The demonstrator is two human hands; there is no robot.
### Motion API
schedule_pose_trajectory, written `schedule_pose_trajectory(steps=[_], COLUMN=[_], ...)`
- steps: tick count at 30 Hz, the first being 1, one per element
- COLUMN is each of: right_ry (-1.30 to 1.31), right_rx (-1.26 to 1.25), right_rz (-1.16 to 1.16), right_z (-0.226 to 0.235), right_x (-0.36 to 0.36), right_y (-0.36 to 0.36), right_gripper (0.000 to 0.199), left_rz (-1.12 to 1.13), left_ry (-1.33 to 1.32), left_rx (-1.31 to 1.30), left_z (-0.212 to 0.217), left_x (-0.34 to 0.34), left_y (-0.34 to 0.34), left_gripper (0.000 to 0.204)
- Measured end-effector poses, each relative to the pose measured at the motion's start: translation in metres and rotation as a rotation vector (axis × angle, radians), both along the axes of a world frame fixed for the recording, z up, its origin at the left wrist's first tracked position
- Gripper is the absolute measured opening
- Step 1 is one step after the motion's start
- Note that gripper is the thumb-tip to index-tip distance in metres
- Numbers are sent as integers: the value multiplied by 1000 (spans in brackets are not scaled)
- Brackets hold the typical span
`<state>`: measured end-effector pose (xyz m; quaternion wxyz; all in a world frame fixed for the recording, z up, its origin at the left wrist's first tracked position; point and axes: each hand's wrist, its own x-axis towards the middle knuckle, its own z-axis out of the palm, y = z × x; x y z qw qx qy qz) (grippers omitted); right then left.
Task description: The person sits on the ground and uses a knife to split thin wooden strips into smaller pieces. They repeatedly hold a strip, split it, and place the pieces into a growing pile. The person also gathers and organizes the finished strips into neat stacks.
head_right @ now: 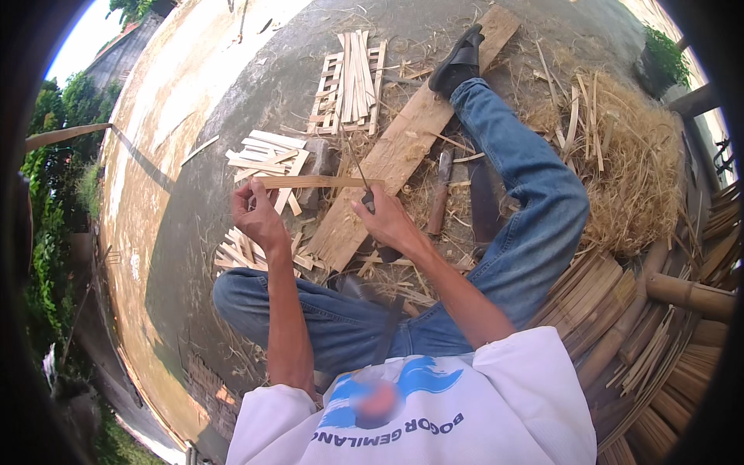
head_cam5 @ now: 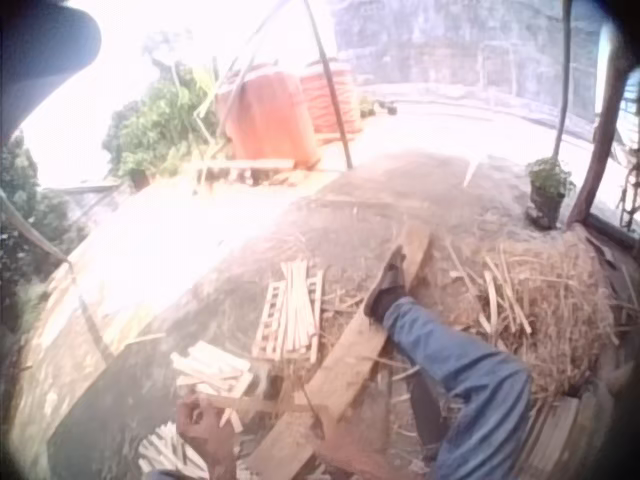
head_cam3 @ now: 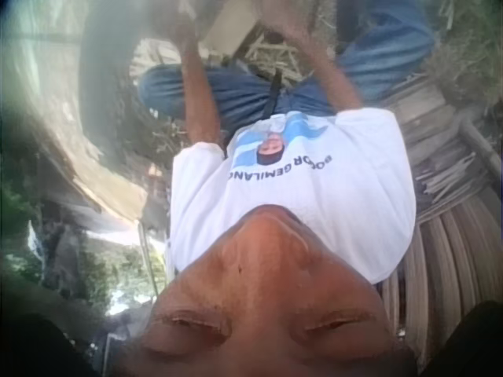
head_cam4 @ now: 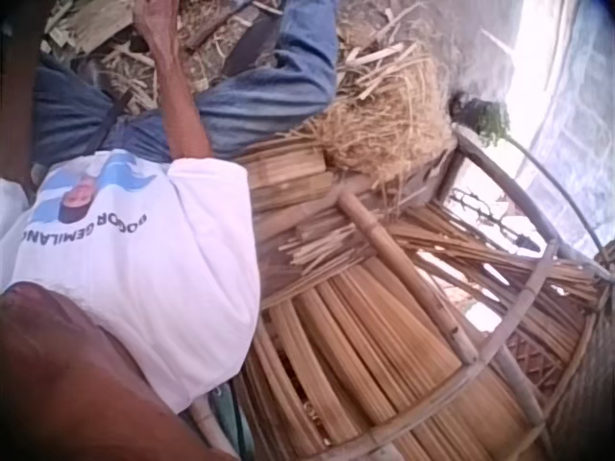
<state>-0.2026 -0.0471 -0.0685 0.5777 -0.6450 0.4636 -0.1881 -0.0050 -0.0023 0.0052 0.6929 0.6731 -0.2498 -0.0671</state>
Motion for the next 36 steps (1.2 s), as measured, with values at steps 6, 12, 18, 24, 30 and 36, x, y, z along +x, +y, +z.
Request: schedule_pose_trajectory(steps=[6,12,18,24,30,36], right_ry=[-153,-368,-226,-22,-61,-10], right_rx=[-82,-199,-109,87,-156,-104], right_rz=[3,31,-92,-132,-82,-138], right_z=[14,42,12,-14,-31,-61], right_x=[6,29,16,3,4,-10], right_y=[77,92,88,81,92,81], right_gripper=[75,64,62,62,60,61], left_rz=[-48,0,-10,-27,-16,-10], left_ry=[141,156,233,279,269,254], left_rx=[-72,-45,-131,-153,-143,-147], left_z=[1,9,3,1,-2,-5], left_x=[-18,-31,-25,-25,-24,-20], left_y=[10,15,18,19,21,18], left_gripper=[13,12,12,9,10,10])
